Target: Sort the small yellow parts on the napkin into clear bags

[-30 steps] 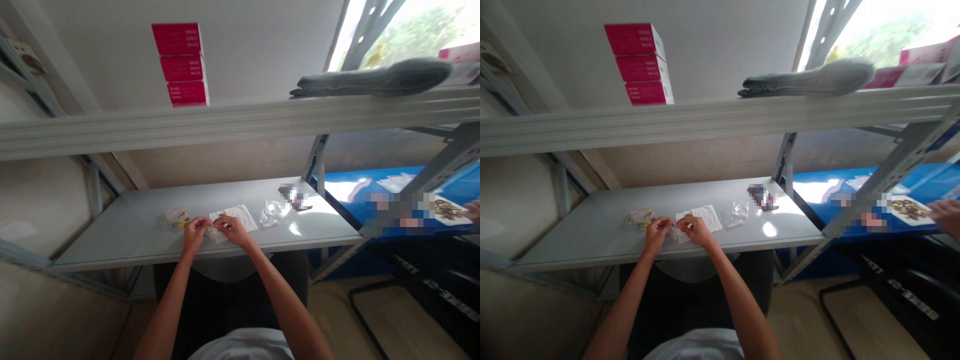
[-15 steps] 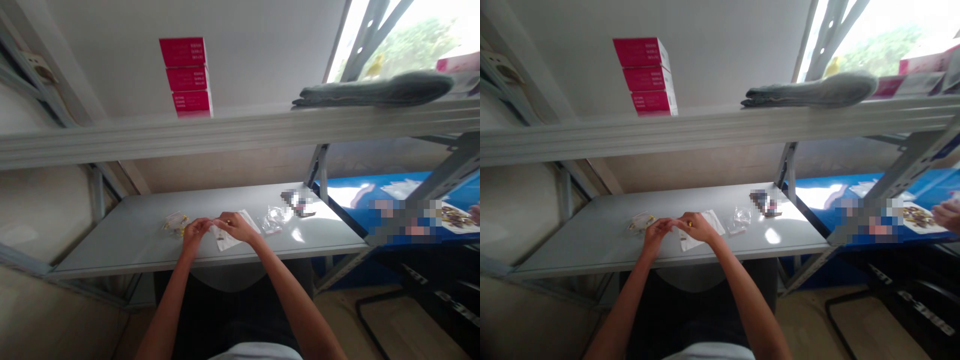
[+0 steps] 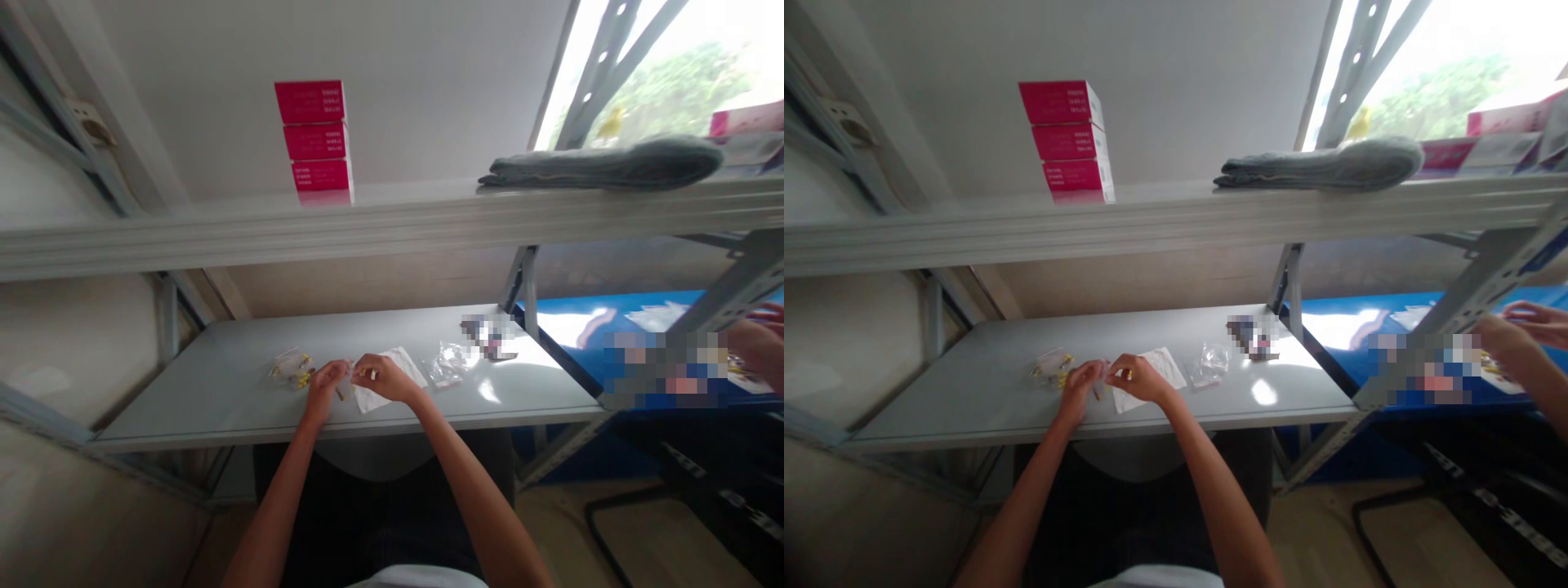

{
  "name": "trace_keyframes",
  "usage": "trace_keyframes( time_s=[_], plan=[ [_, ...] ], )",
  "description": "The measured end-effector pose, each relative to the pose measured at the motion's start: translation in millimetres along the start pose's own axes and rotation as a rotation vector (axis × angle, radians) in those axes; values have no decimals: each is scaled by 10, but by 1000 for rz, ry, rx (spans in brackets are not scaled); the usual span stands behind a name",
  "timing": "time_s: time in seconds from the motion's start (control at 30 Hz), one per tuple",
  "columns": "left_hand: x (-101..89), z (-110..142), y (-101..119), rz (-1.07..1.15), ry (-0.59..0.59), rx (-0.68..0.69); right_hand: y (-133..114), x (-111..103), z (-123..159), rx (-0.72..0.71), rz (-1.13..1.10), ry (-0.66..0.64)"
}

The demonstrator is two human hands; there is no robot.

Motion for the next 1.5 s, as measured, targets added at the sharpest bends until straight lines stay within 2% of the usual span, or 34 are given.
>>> trace_keyframes(
  time_s=[0.07, 0.2, 0.27, 0.37, 0.43, 0.5, 0.63, 0.77, 0.93, 1.1, 1.2, 1.37, 1.5],
  plan=[
    [-19, 8, -76, 37, 24, -8, 30, -55, -13, 5, 15, 57],
    [-284, 21, -235, 214, 285, -44, 231, -307, 44, 86, 24, 346],
    [-350, 40, -283, 290, 358, -72, 368, -338, 110, 161, 138, 433],
    [-277, 41, -266, 292, 287, -93, 505, -192, 165, 230, 346, 385],
    [-229, 42, -232, 259, 239, -84, 519, -74, 183, 224, 437, 330],
    [-230, 50, -217, 211, 242, -75, 500, 20, 185, 204, 509, 280],
    [-263, 71, -220, 126, 275, -78, 464, 83, 176, 177, 588, 250],
    [-233, 74, -174, 68, 226, -49, 455, 111, 168, 159, 589, 237],
    [-189, 74, -151, -6, 148, -32, 468, 68, 168, 161, 466, 257],
    [-108, 85, -146, 13, 89, -70, 537, -183, 211, 143, 31, 393],
    [-69, 92, -113, -14, 69, -76, 558, -142, 184, 142, -39, 335],
    [-171, 81, -116, -26, 143, -64, 599, 2, 170, 246, 201, 251],
    [-427, 97, -82, 10, 300, 18, 497, 125, 180, 183, 393, 167]
  ],
)
Point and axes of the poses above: each hand's wrist, its own z-axis away from the middle knuckle, its own x-axis out of the palm, y = z × x, the point moved 10 cm from there along -z, towards the middle knuckle, and after that the axes turned 9 degrees about x, right-handed, at the moved point
